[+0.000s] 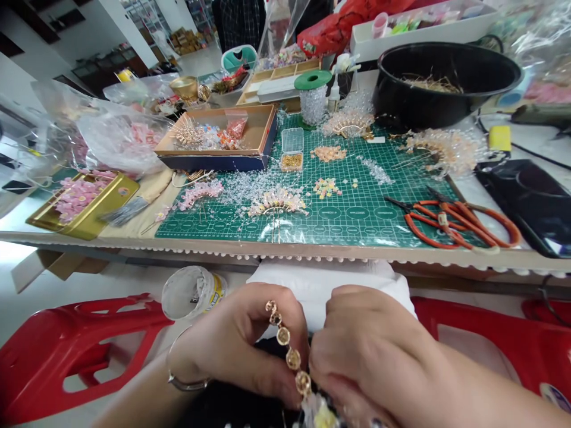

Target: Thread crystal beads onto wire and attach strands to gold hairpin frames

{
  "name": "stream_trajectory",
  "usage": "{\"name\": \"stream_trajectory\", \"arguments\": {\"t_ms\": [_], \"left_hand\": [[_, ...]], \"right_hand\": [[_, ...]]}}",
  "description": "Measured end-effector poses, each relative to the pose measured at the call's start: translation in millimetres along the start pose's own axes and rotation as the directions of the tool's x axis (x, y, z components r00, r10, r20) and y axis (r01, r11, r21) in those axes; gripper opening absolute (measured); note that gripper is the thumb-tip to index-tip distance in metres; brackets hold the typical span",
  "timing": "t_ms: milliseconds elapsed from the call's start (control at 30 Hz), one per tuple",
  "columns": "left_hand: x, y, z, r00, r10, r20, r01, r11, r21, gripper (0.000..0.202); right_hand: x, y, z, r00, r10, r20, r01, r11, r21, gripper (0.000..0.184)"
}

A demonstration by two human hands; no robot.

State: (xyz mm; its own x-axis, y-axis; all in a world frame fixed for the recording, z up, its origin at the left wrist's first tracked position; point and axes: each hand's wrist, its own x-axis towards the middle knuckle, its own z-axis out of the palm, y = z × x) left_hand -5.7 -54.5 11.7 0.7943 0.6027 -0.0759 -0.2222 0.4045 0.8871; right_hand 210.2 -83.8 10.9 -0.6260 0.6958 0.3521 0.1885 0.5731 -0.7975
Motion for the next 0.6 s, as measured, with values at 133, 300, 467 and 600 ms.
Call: {"name": "stream_trajectory", "arguments": {"t_ms": [133, 300, 467, 600], "left_hand": [[3.7, -2.4, 2.2, 0.983, -0.18, -0.023, 0.168, 0.953, -0.252, 0.028], [7.5, -1.1, 2.0, 0.953, -0.257, -0.163, 0.23, 0.959, -0.166, 0.031], [6.3, -4.5, 0.1, 0.945, -0.269, -0.184, 0.239, 0.956, -0.171, 0.033], [5.4, -5.7, 0.7, 0.938, -0.271, -0.215, 0.228, 0.952, -0.206, 0.028]], "right_hand": [[1.9, 6.6, 3.0, 0.995, 0.035, -0.098, -0.032, 0.999, 0.032, 0.014], [-10.2, 25.6, 7.3, 0.957, 0.23, -0.178, -0.221, 0.973, 0.068, 0.011], [-14.1, 43.2, 6.8, 0.877, 0.43, -0.212, -0.401, 0.9, 0.168, 0.024], [-12.2, 54.5, 4.9, 0.814, 0.544, -0.202, -0.51, 0.837, 0.199, 0.024]]}}
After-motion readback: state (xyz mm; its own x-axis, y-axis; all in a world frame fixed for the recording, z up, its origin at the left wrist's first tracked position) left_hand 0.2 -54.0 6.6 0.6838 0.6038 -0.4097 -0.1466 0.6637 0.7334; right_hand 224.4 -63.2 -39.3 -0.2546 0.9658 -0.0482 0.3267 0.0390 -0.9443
